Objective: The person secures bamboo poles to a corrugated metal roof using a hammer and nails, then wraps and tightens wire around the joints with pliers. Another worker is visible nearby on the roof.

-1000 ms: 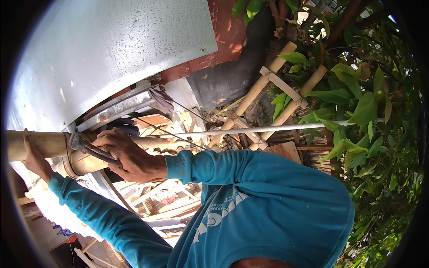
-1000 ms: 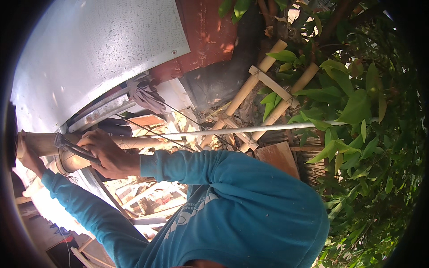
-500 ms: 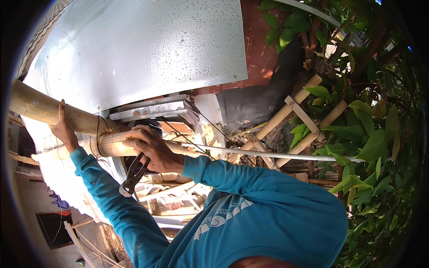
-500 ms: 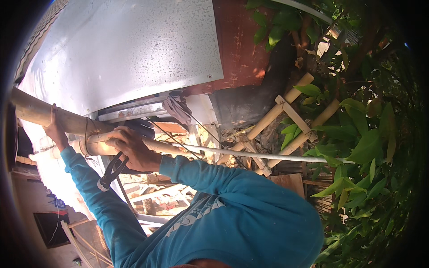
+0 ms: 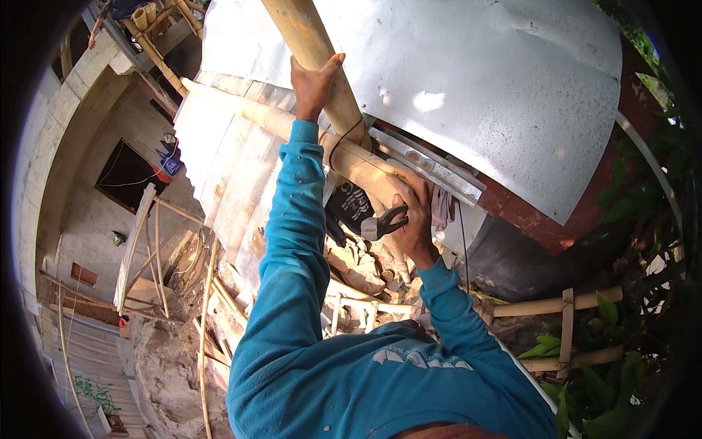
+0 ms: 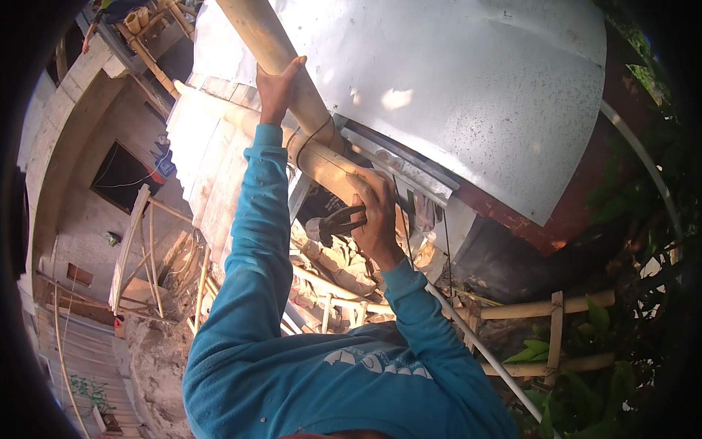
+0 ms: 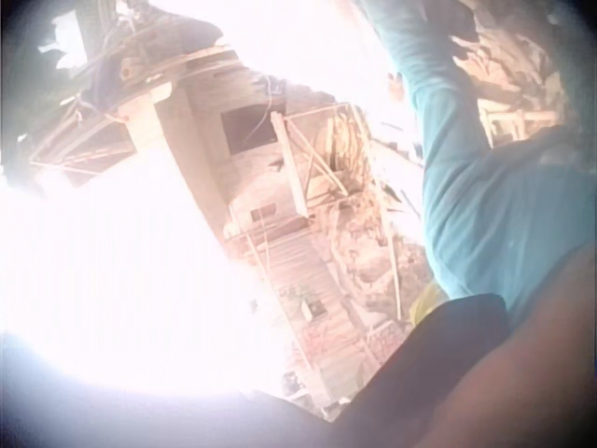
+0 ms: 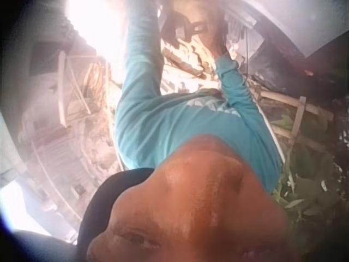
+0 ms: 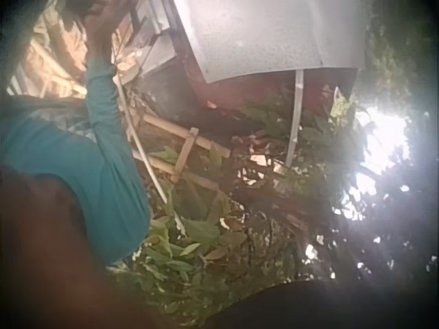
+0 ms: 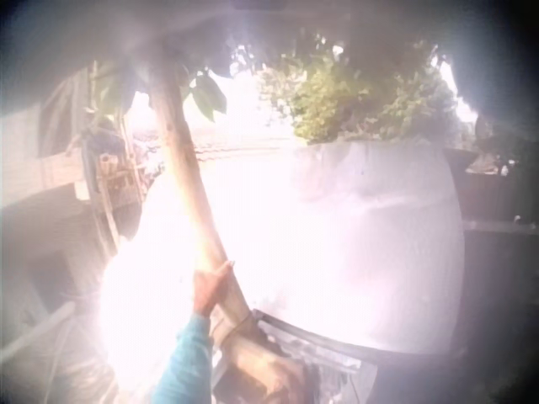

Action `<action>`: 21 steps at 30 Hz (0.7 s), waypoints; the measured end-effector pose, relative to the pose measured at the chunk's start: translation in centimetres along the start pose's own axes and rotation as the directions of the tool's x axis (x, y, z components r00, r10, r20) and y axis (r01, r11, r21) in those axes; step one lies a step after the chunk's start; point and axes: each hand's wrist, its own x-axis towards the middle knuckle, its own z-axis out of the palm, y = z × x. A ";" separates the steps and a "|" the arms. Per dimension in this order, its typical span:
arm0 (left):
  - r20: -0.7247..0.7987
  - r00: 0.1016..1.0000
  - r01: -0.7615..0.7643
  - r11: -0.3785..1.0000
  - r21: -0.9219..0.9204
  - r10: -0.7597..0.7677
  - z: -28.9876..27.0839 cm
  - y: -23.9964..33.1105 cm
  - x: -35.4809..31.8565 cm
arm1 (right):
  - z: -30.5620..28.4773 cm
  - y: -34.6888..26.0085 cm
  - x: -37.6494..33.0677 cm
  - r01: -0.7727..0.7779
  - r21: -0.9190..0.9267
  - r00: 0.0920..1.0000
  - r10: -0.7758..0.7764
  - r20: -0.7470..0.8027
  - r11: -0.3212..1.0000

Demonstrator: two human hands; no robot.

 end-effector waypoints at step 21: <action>-0.017 0.997 0.076 0.973 0.216 -0.074 -2.3 -1.0 -14.5 | 0.6 2.1 -1.7 -0.070 -0.086 0.987 0.056 -0.152 0.994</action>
